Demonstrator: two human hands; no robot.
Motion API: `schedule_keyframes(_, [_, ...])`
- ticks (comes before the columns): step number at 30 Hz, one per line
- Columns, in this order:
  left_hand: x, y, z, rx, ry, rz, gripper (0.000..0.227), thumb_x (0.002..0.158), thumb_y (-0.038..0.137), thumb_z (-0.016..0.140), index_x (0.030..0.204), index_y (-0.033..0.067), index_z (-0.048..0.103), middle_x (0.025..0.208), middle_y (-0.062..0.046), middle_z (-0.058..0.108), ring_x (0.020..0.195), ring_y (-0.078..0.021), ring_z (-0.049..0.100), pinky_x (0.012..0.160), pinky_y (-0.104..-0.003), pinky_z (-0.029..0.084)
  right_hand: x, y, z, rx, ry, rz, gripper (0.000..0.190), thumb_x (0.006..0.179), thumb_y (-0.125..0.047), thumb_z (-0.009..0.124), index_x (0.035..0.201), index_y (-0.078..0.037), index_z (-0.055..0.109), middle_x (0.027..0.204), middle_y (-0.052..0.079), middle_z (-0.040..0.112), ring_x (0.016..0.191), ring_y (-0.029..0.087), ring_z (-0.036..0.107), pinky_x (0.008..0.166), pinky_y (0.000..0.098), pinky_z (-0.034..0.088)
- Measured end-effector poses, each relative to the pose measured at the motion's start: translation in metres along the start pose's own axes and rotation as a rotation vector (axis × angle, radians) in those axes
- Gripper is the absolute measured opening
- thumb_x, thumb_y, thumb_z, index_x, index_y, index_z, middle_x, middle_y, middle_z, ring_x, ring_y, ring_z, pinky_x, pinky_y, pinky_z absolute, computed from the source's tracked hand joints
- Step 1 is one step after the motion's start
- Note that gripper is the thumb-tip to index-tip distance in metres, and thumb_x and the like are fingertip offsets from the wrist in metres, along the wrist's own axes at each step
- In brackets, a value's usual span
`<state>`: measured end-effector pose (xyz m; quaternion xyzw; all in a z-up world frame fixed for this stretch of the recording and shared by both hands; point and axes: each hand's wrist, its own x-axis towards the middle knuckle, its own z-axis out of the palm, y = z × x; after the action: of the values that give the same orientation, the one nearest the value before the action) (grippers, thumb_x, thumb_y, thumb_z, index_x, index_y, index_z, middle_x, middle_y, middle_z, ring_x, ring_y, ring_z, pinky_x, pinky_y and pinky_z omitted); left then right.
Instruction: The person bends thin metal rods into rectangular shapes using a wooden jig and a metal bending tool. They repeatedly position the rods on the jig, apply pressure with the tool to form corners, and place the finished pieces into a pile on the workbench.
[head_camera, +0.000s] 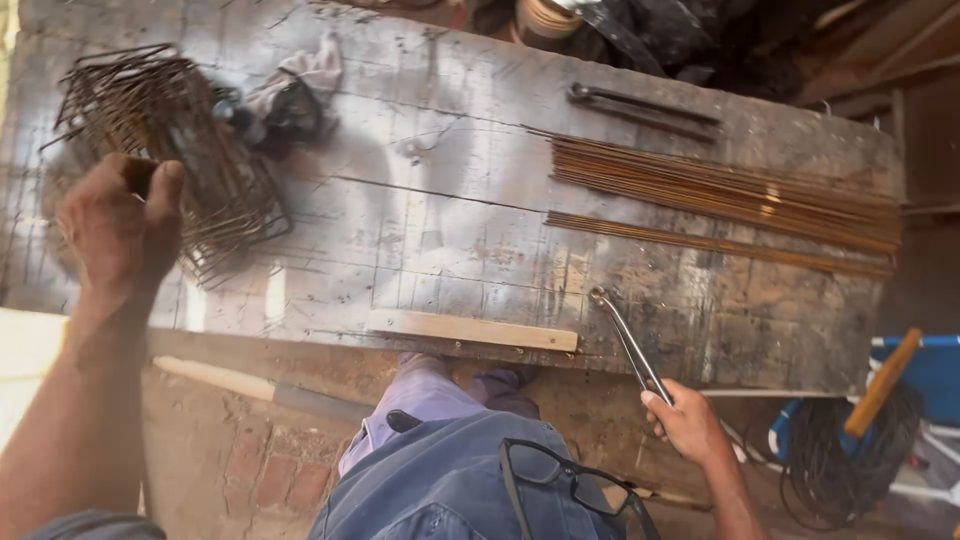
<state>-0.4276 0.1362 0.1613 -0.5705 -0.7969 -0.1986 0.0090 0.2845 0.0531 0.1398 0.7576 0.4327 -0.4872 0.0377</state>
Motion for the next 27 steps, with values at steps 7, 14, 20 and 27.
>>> schedule_keyframes(7, [-0.004, 0.191, 0.115, -0.481, -0.271, 0.277, 0.015, 0.101, 0.025, 0.072, 0.106, 0.0108, 0.073, 0.09, -0.015, 0.072, 0.086, -0.0367, 0.07, 0.075, -0.046, 0.055, -0.047, -0.078, -0.018, -0.328, 0.105, 0.065, 0.022, 0.089, -0.03, 0.065, 0.101, -0.018, 0.079, 0.069, 0.014, 0.076, 0.073, 0.033, 0.074, 0.073, 0.0445, 0.056])
schedule_keyframes(14, [-0.041, 0.358, 0.261, -0.382, -0.563, 0.713, 0.019, 0.086, 0.023, 0.073, 0.101, 0.0155, 0.065, 0.096, -0.008, 0.065, 0.09, -0.0336, 0.069, 0.075, -0.046, 0.057, -0.077, -0.136, -0.029, -0.439, 0.102, 0.028, 0.034, 0.09, -0.026, 0.059, 0.123, -0.027, 0.069, 0.101, 0.019, 0.077, 0.103, 0.043, 0.071, 0.09, 0.0544, 0.054])
schedule_keyframes(20, [-0.04, 0.407, 0.322, -0.006, -0.608, 0.864, 0.017, 0.088, 0.028, 0.072, 0.099, 0.0156, 0.069, 0.096, -0.005, 0.07, 0.09, -0.0291, 0.073, 0.073, -0.042, 0.059, -0.084, -0.15, -0.028, -0.356, 0.142, 0.009, 0.021, 0.089, -0.019, 0.059, 0.108, -0.018, 0.07, 0.096, 0.018, 0.076, 0.099, 0.042, 0.072, 0.087, 0.0549, 0.055])
schedule_keyframes(27, [-0.027, 0.426, 0.309, 0.088, -0.793, 0.878, 0.028, 0.086, 0.014, 0.066, 0.109, -0.0008, 0.06, 0.097, -0.02, 0.064, 0.096, -0.0408, 0.069, 0.073, -0.049, 0.062, -0.08, -0.143, -0.035, -0.352, 0.135, -0.012, 0.016, 0.091, -0.022, 0.059, 0.098, -0.011, 0.069, 0.091, 0.021, 0.075, 0.096, 0.044, 0.072, 0.086, 0.0563, 0.054])
